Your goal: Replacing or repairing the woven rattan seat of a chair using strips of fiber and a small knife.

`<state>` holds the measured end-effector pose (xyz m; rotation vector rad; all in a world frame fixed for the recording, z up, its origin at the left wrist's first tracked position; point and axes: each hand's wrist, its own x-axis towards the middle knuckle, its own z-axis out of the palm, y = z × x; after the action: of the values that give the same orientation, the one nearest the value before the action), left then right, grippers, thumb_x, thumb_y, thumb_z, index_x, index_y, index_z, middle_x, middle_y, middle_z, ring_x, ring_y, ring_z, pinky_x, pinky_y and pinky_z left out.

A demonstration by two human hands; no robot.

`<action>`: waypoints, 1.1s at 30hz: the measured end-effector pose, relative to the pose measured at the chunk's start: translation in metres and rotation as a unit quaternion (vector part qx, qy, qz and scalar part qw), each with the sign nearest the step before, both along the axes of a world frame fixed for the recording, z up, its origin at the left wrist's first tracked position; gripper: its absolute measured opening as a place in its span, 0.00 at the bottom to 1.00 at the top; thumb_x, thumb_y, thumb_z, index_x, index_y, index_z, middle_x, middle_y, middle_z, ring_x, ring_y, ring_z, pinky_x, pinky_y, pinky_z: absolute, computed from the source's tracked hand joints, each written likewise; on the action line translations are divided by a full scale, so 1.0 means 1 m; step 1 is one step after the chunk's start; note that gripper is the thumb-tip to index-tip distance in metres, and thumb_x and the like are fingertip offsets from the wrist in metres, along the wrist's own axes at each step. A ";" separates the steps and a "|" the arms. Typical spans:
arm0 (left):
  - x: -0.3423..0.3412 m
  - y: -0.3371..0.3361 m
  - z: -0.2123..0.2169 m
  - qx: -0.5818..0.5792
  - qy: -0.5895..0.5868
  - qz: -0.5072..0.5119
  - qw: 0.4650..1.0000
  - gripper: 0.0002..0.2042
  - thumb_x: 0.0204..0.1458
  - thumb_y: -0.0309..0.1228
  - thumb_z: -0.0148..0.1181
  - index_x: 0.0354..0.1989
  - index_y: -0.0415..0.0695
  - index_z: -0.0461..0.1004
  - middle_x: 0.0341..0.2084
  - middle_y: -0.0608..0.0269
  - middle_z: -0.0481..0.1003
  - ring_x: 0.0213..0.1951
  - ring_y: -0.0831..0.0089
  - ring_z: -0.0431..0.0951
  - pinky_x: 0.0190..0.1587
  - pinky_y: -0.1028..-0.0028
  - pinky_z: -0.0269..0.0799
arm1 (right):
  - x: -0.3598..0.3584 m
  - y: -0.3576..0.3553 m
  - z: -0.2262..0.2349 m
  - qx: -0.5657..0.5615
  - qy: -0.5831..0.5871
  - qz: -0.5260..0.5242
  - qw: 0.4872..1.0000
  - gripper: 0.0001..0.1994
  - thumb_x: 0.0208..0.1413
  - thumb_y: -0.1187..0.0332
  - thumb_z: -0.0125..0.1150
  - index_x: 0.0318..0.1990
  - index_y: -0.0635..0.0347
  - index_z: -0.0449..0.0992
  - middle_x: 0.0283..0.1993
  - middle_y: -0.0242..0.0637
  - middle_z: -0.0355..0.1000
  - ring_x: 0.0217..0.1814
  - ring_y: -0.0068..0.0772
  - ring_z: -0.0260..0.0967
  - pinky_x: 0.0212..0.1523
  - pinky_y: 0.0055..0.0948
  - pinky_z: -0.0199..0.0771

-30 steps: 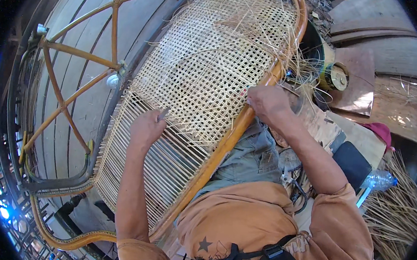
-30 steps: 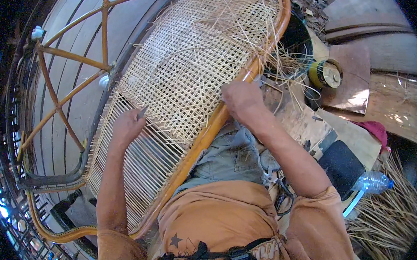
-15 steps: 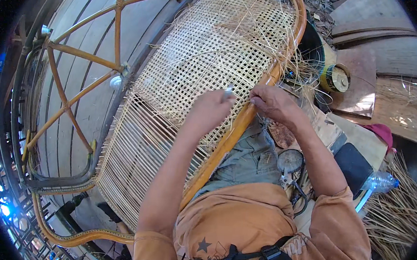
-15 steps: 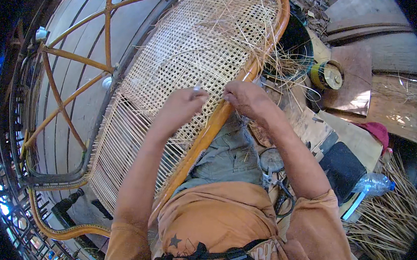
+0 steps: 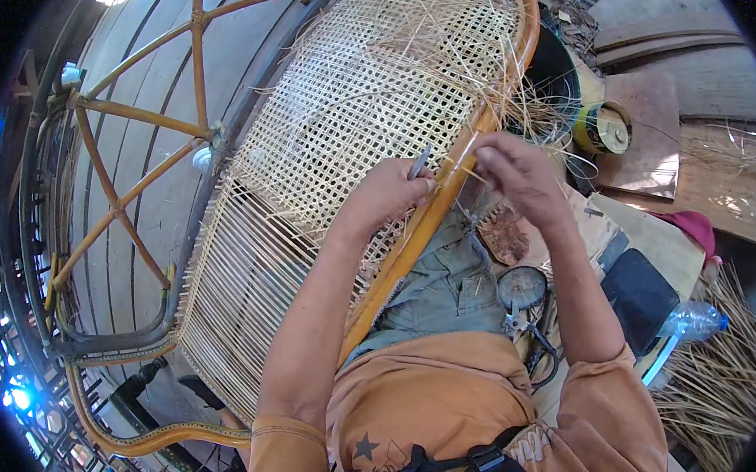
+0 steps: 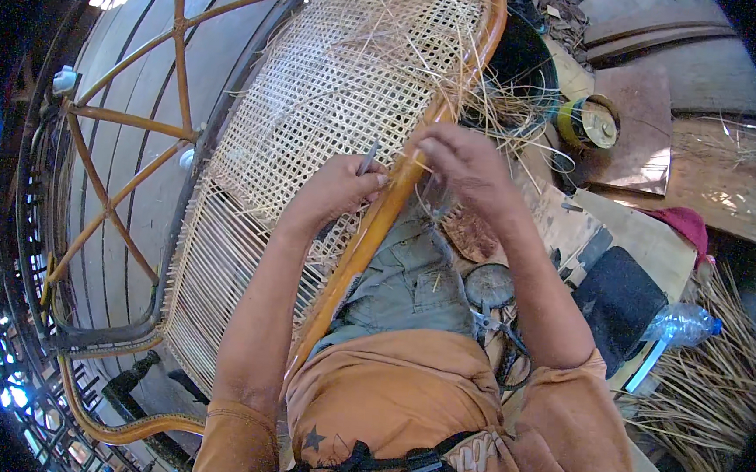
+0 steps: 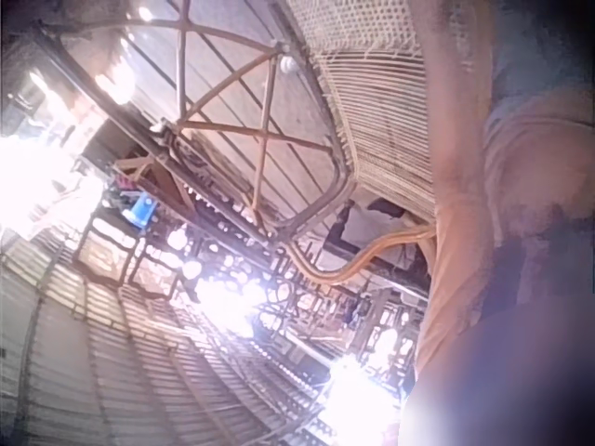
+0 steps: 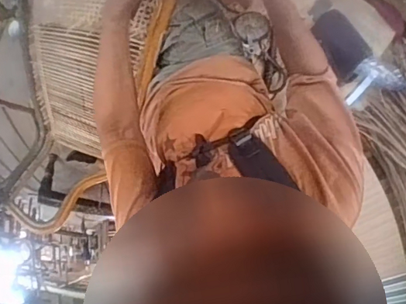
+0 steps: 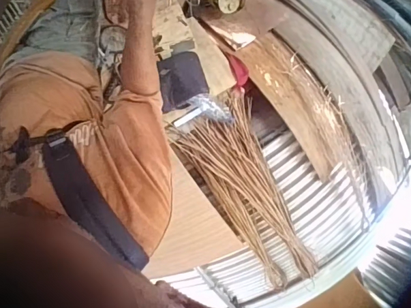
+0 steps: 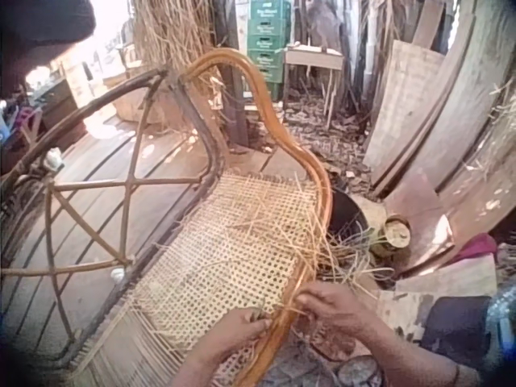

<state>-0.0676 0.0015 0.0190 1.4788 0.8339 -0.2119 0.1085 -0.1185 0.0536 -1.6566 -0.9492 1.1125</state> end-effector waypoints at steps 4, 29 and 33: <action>0.001 -0.001 0.008 -0.030 0.019 0.018 0.999 0.11 0.50 0.35 0.55 0.36 0.40 0.75 0.19 0.70 0.70 0.20 0.83 0.66 0.22 0.81 0.63 | 0.017 -0.036 0.040 0.037 0.114 -0.156 0.980 0.07 0.58 0.69 0.51 0.38 0.64 0.72 0.25 0.26 0.65 0.24 0.15 0.60 0.23 0.17 0.60; -0.060 0.006 0.029 0.370 0.232 -0.084 0.896 0.13 0.49 0.42 0.55 0.34 0.46 0.74 0.28 0.52 0.75 0.34 0.53 0.76 0.38 0.58 0.70 | -0.048 0.002 -0.027 0.047 -0.437 0.141 0.887 0.04 0.49 0.72 0.50 0.28 0.60 0.71 0.30 0.43 0.65 0.37 0.47 0.67 0.37 0.40 0.69; -0.071 0.014 0.027 0.300 0.244 -0.103 0.917 0.15 0.49 0.42 0.55 0.32 0.42 0.74 0.28 0.50 0.76 0.34 0.53 0.76 0.37 0.58 0.69 | -0.045 0.009 -0.030 0.032 -0.416 0.151 0.896 0.04 0.49 0.70 0.52 0.28 0.60 0.72 0.31 0.44 0.67 0.37 0.48 0.67 0.37 0.40 0.69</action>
<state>-0.1381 0.0156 0.0463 2.1427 1.2121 -0.5338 0.0631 -0.1093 0.0239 -2.0035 -1.8096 0.5028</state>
